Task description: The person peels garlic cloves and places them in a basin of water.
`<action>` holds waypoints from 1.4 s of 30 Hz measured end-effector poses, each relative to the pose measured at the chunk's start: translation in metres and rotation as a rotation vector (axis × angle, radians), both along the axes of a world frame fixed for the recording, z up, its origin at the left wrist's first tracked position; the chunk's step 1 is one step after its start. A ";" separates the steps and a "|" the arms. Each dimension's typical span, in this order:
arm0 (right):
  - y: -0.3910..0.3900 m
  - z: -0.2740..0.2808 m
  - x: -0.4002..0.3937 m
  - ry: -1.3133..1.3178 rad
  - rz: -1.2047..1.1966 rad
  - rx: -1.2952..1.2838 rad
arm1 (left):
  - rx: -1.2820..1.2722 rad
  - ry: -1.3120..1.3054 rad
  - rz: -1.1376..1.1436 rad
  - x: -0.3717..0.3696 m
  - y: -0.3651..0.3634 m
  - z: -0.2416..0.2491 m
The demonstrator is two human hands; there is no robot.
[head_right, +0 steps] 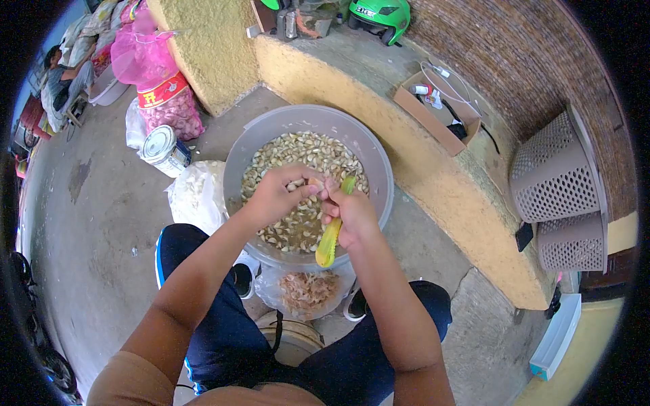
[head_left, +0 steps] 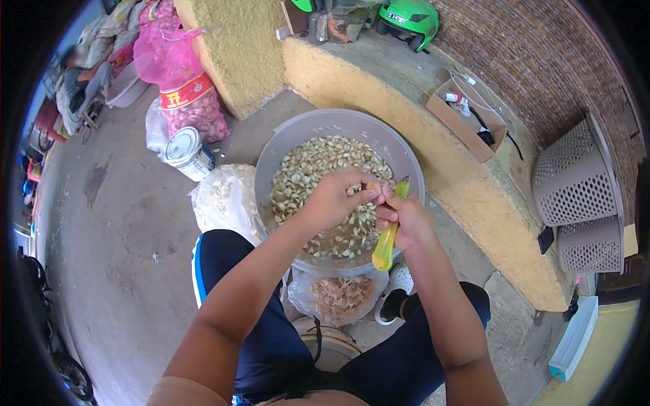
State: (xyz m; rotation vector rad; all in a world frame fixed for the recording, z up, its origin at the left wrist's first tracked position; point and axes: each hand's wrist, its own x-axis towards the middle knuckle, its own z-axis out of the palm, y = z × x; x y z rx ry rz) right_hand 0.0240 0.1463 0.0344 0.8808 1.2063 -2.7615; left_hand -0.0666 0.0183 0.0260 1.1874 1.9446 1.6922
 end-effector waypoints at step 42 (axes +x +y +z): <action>-0.003 0.014 0.004 0.212 0.071 0.331 | 0.323 -0.893 -0.142 0.005 0.000 -0.014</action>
